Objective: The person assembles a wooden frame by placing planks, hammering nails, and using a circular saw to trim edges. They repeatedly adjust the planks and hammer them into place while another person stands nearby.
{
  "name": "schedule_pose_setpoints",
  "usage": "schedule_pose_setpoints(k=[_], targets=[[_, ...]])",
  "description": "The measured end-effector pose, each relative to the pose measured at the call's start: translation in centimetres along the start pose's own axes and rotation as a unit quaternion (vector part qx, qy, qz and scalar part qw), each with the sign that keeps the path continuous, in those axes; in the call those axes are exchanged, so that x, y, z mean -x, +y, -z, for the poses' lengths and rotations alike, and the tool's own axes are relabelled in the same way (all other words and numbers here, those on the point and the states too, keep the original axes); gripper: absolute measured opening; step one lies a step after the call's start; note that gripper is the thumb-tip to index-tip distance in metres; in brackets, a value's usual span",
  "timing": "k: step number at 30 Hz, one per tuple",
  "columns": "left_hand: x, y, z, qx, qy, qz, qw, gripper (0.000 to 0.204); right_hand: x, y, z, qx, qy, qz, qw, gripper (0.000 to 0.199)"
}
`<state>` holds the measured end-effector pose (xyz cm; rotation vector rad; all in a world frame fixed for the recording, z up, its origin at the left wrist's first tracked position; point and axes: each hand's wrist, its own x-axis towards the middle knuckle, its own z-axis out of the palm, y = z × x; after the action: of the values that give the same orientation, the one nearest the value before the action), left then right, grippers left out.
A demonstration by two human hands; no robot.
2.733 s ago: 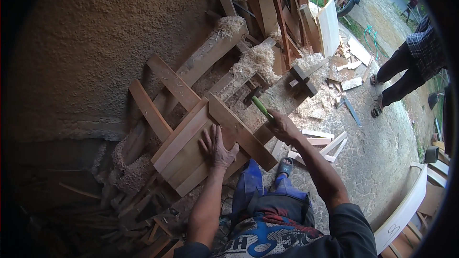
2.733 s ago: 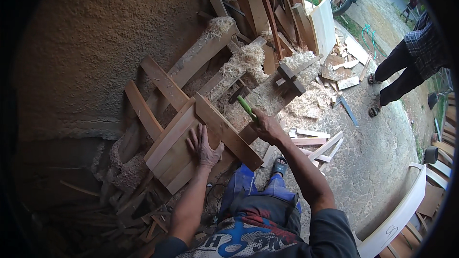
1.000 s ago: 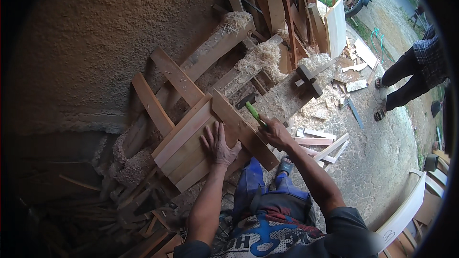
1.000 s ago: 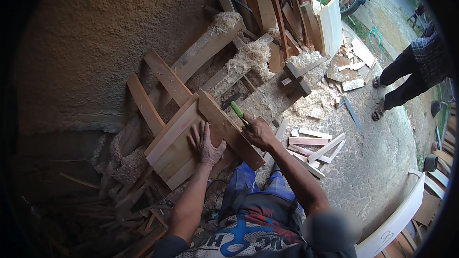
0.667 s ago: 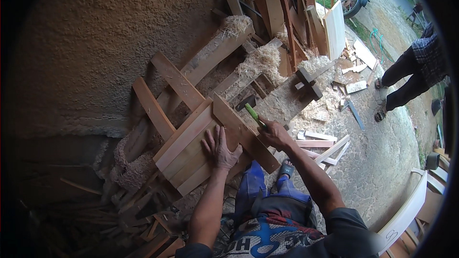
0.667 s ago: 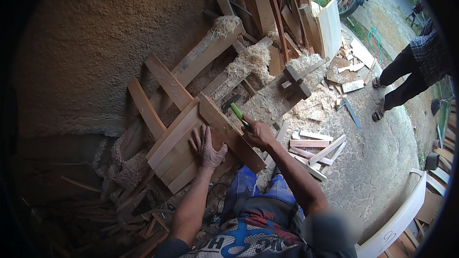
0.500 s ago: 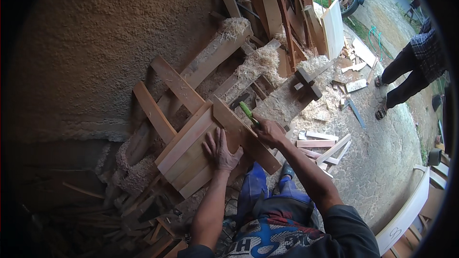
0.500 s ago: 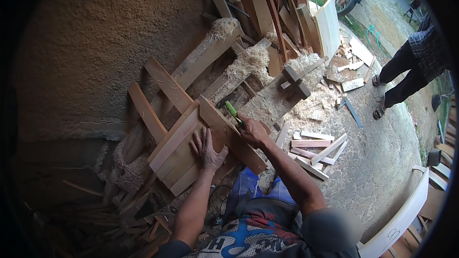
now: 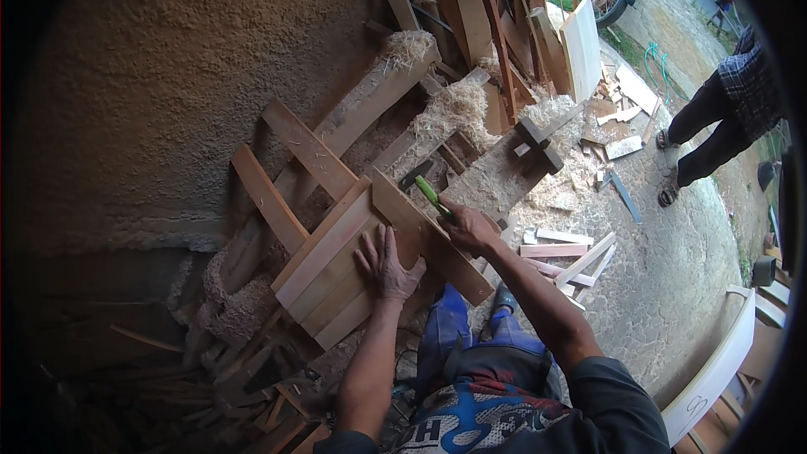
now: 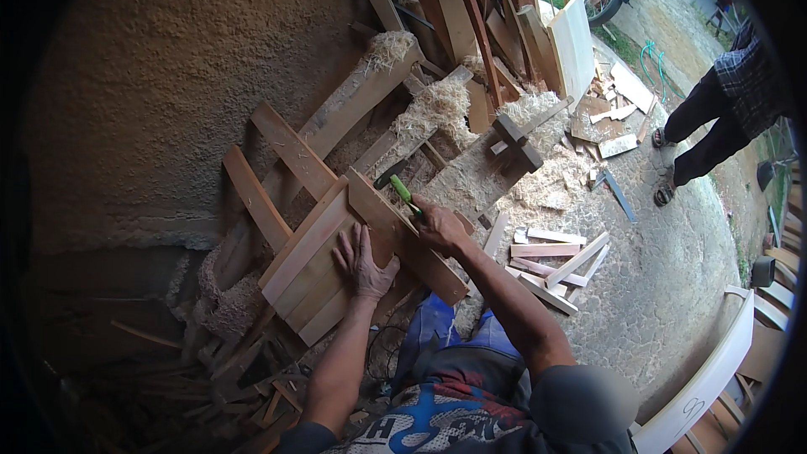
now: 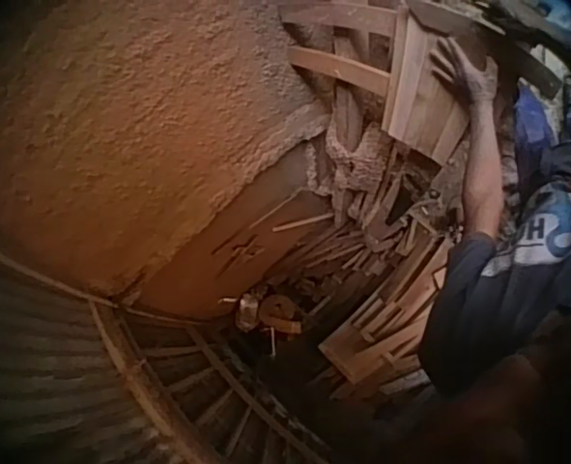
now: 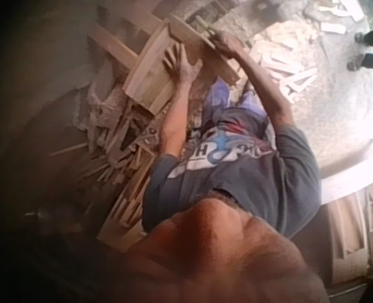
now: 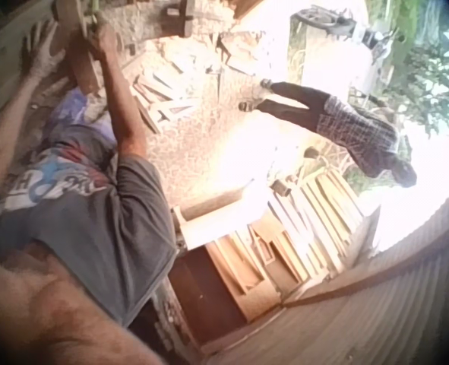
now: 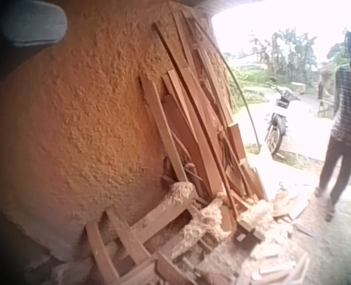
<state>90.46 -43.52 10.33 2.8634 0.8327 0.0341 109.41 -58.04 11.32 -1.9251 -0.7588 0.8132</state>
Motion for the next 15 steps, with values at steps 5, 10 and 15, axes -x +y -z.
schedule_pose_setpoints(k=[5,10,15], targets=[[-0.2,0.4,0.2,0.003,-0.001,-0.003,1.000,0.105,-0.1,1.3,-0.4,0.008,0.029,0.022,0.999,0.054],[-0.1,0.0,0.0,-0.002,-0.002,0.001,1.000,0.105,0.7,-0.7,0.8,0.002,-0.001,0.003,1.000,0.056],[-0.2,0.2,-0.2,0.009,0.005,-0.003,1.000,0.105,3.0,1.0,1.3,0.016,0.013,0.002,1.000,0.053]])
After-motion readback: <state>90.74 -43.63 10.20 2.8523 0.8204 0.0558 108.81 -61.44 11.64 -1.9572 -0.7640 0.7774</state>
